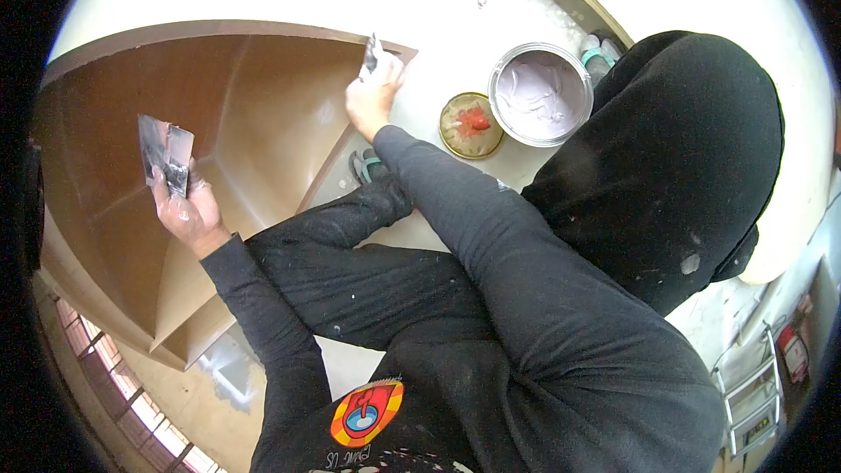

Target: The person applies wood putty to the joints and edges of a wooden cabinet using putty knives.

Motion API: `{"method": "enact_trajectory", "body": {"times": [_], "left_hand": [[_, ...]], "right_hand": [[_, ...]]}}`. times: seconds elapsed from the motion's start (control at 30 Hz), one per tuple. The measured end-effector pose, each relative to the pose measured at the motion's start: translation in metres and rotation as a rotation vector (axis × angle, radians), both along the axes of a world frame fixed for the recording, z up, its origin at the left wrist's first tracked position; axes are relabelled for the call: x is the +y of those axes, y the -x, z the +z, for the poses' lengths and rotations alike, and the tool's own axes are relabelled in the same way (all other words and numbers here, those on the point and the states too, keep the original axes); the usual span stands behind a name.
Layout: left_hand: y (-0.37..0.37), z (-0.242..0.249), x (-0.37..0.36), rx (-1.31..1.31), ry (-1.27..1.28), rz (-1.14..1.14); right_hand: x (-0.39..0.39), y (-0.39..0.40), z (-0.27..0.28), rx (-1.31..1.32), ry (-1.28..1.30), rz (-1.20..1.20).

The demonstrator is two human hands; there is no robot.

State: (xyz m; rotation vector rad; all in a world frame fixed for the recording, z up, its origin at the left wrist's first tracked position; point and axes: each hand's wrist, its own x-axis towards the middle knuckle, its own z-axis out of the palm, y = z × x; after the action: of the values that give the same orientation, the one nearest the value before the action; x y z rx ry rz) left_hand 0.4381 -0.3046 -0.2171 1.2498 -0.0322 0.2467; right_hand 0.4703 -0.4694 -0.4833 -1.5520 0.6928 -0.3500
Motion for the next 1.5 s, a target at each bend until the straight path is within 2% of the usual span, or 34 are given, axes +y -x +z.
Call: {"method": "enact_trajectory", "body": {"times": [0.1, 0.13, 0.23, 0.27, 0.3, 0.37, 0.4, 0.47, 0.5, 0.57, 0.63, 0.7, 0.83, 0.9, 0.93, 0.97, 1.03, 1.13, 1.2, 1.33, 1.43, 1.47, 1.5], "left_hand": [[-0.001, -0.003, -0.001, -0.006, 0.023, 0.021], [0.0, 0.0, -0.01, -0.005, 0.021, 0.031], [-0.001, -0.004, 0.001, -0.007, 0.025, 0.039], [-0.002, -0.005, 0.006, -0.014, 0.032, 0.044], [-0.002, -0.005, 0.005, -0.019, 0.034, 0.041], [-0.001, -0.003, 0.002, -0.018, 0.035, 0.0], [-0.001, -0.003, 0.0, -0.016, 0.033, -0.001], [0.001, -0.002, -0.003, -0.016, 0.043, -0.01], [0.001, -0.005, 0.0, -0.013, 0.036, -0.01], [-0.001, -0.009, 0.01, -0.022, 0.04, 0.008], [-0.001, -0.005, 0.002, -0.02, 0.044, 0.002], [0.0, -0.006, 0.0, -0.014, 0.049, -0.002], [0.001, -0.008, 0.008, -0.025, 0.025, 0.068], [-0.001, -0.006, 0.006, -0.027, 0.047, 0.062], [0.0, -0.006, 0.004, -0.025, 0.033, 0.069], [0.001, -0.006, 0.001, -0.022, 0.018, 0.075], [0.003, -0.003, -0.007, -0.024, 0.023, 0.076], [0.003, -0.007, 0.009, -0.038, 0.02, 0.085], [0.003, -0.009, 0.009, -0.052, 0.014, 0.087], [0.004, -0.009, 0.005, -0.041, 0.04, 0.069], [0.002, -0.008, 0.006, -0.043, 0.012, 0.094], [0.002, -0.009, 0.004, -0.036, -0.001, 0.137], [0.002, -0.008, 0.001, -0.04, 0.001, 0.136]], "right_hand": [[0.001, -0.006, 0.06, -0.254, 0.049, -0.132], [-0.001, -0.004, 0.071, -0.309, 0.038, -0.093], [-0.003, 0.003, 0.058, -0.397, -0.047, -0.178], [-0.006, 0.008, 0.047, -0.259, 0.0, -0.179], [-0.007, 0.008, 0.028, -0.147, -0.166, -0.148], [0.0, -0.003, -0.038, -0.1, -0.422, -0.166], [-0.01, -0.005, -0.045, -0.099, -0.424, -0.167], [-0.022, 0.001, -0.056, -0.013, -1.229, 0.058], [-0.022, 0.002, -0.045, -0.011, -1.236, 0.056], [-0.018, -0.005, -0.016, -0.014, -1.116, -0.1], [-0.005, -0.015, -0.003, -0.077, -1.021, -0.113], [0.004, -0.016, 0.011, -0.222, -0.463, -0.104], [-0.005, 0.002, 0.05, -0.21, -0.596, 0.035], [0.0, 0.005, 0.044, -0.194, -0.205, -0.101], [-0.006, 0.01, 0.036, -0.039, -0.304, 0.006], [-0.009, 0.01, 0.031, -0.044, -0.304, 0.006], [-0.004, 0.01, 0.012, 0.128, -0.112, 0.048], [0.004, -0.003, 0.019, 0.022, -0.098, 0.078], [0.01, -0.015, 0.042, -0.108, -0.008, 0.073], [-0.001, 0.003, 0.107, -0.376, -0.044, 0.091], [-0.001, 0.011, 0.083, -0.347, -0.16, 0.011], [0.005, 0.007, 0.061, -0.224, -0.179, -0.07], [0.002, 0.006, 0.043, -0.1, -0.062, -0.088]]}}
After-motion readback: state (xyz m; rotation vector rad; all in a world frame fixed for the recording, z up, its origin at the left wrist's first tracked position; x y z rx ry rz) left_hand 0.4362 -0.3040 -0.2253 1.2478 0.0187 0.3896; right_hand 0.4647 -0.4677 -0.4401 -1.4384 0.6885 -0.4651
